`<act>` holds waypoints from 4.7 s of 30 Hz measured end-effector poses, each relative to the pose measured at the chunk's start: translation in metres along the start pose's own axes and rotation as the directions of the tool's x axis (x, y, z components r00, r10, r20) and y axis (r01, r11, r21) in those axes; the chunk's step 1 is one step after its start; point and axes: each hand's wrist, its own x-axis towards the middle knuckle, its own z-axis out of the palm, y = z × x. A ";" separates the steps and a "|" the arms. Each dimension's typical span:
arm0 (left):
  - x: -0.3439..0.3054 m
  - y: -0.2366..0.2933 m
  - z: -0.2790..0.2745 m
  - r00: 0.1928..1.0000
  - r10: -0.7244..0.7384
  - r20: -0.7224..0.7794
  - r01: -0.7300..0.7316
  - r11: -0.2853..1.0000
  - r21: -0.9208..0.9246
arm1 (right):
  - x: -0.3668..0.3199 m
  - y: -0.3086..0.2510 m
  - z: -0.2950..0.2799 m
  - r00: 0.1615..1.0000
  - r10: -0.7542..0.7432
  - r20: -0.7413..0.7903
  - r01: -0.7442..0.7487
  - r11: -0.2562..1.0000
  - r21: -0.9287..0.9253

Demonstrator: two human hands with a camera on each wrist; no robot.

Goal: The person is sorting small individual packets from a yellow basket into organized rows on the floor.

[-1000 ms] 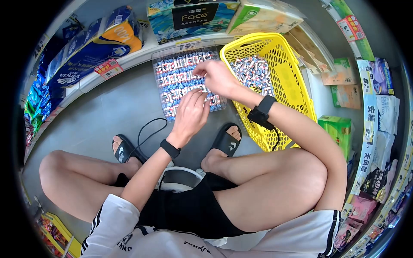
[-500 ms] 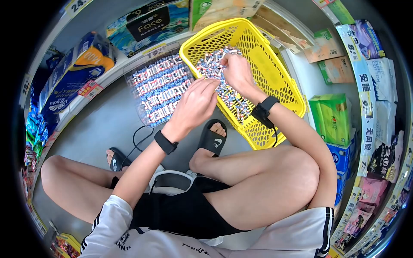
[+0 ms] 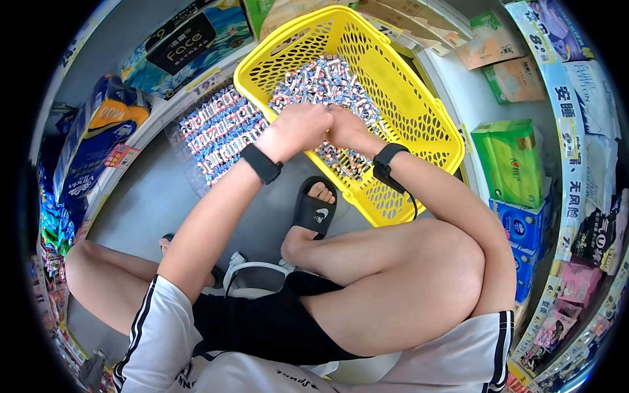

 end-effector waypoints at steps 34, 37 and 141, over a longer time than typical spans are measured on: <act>0.112 -0.101 0.027 0.935 -0.106 0.338 -0.036 0.921 0.388 | 0.061 0.003 -0.035 0.957 -0.193 0.218 0.252 0.924 -0.286; 0.114 -0.106 0.038 0.946 -0.127 0.298 -0.003 0.916 0.401 | 0.054 -0.001 -0.037 0.950 -0.203 0.236 0.269 0.918 -0.291; -0.198 -0.085 0.057 0.699 -0.679 -0.225 0.223 0.505 -0.834 | 0.034 -0.204 -0.015 0.940 -0.253 0.227 0.253 0.967 0.031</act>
